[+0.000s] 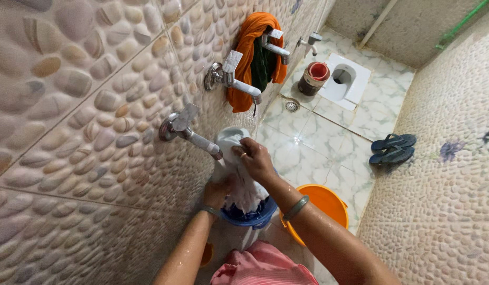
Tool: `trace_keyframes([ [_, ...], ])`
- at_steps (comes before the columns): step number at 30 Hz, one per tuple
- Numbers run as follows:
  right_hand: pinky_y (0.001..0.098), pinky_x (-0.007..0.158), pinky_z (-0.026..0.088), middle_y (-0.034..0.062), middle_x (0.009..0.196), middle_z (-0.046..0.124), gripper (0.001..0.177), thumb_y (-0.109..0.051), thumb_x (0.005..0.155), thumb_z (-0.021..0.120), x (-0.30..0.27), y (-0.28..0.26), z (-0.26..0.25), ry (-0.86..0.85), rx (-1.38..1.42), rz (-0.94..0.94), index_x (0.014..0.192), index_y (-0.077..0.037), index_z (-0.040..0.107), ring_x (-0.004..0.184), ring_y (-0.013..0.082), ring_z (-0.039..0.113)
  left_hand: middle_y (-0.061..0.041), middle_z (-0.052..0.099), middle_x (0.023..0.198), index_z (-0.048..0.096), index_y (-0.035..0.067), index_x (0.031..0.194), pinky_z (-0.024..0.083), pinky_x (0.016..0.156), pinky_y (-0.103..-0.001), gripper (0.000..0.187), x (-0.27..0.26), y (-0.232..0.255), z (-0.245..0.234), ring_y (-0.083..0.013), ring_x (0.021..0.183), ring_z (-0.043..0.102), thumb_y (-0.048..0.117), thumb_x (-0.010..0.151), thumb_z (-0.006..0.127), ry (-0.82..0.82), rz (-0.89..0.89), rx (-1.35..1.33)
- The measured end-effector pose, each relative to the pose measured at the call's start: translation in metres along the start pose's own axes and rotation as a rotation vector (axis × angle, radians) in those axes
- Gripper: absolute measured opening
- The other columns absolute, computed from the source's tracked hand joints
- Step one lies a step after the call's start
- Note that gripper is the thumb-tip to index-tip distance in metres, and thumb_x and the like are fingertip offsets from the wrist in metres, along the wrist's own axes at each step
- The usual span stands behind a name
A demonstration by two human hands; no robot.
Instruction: The person washes several pieces of clothing by hand under a running tap in a bathroom. They repeatedly submerge, scrub, and rinse items in a blue bucket, then wring them out and hang them on a wall-mounted rail. The process continues with multiple garments of different colors.
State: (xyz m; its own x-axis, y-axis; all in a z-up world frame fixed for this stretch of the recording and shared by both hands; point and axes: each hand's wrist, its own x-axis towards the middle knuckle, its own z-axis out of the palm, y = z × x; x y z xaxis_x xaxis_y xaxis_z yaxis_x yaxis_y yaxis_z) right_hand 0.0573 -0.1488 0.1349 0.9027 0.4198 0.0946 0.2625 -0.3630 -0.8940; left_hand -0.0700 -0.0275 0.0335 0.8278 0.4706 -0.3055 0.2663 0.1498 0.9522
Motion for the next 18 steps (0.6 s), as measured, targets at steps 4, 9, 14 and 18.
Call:
trace_keyframes([
  [4, 0.0344, 0.059, 0.05, 0.0099, 0.07, 0.069, 0.029, -0.031, 0.089, 0.079, 0.011, 0.012, -0.037, -0.008, -0.016, -0.015, 0.093, -0.004, 0.071, 0.065, 0.0131, 0.058, -0.006, 0.074, 0.086, 0.07, 0.005, 0.107, 0.054, 0.069, -0.035, 0.031, 0.015, 0.012, -0.027, -0.0174, 0.078, 0.069, 0.032, 0.092, 0.071, 0.031, 0.073, 0.188],
  [9, 0.0358, 0.055, 0.049, 0.0113, 0.066, 0.067, 0.038, -0.038, 0.082, 0.086, 0.006, 0.011, -0.094, -0.006, -0.279, 0.101, 0.085, -0.002, 0.072, 0.056, 0.0176, 0.058, -0.013, 0.073, 0.076, 0.075, 0.006, 0.111, 0.051, 0.063, -0.042, 0.038, 0.023, 0.057, -0.035, -0.0242, 0.069, 0.07, 0.036, 0.095, 0.059, -0.037, 0.306, 0.503],
  [14, 0.0353, 0.054, 0.049, 0.0079, 0.065, 0.066, 0.046, -0.042, 0.074, 0.089, 0.001, 0.017, -0.121, 0.038, -0.255, 0.15, 0.082, -0.002, 0.069, 0.058, 0.0139, 0.058, -0.026, 0.072, 0.097, 0.068, -0.001, 0.12, 0.054, 0.084, -0.046, 0.074, 0.034, 0.093, -0.012, -0.0349, 0.091, 0.07, 0.069, 0.099, 0.059, -0.126, 0.238, 0.907],
  [18, 0.0342, 0.054, 0.048, 0.0045, 0.067, 0.064, 0.047, -0.044, 0.076, 0.087, -0.006, 0.027, -0.126, 0.008, -0.158, 0.204, 0.082, -0.002, 0.067, 0.061, 0.0123, 0.056, -0.028, 0.06, 0.136, 0.046, -0.004, 0.145, 0.049, 0.105, -0.044, 0.117, 0.036, 0.121, -0.007, -0.0378, 0.129, 0.059, 0.082, 0.072, 0.078, -0.252, 0.374, 0.939],
])
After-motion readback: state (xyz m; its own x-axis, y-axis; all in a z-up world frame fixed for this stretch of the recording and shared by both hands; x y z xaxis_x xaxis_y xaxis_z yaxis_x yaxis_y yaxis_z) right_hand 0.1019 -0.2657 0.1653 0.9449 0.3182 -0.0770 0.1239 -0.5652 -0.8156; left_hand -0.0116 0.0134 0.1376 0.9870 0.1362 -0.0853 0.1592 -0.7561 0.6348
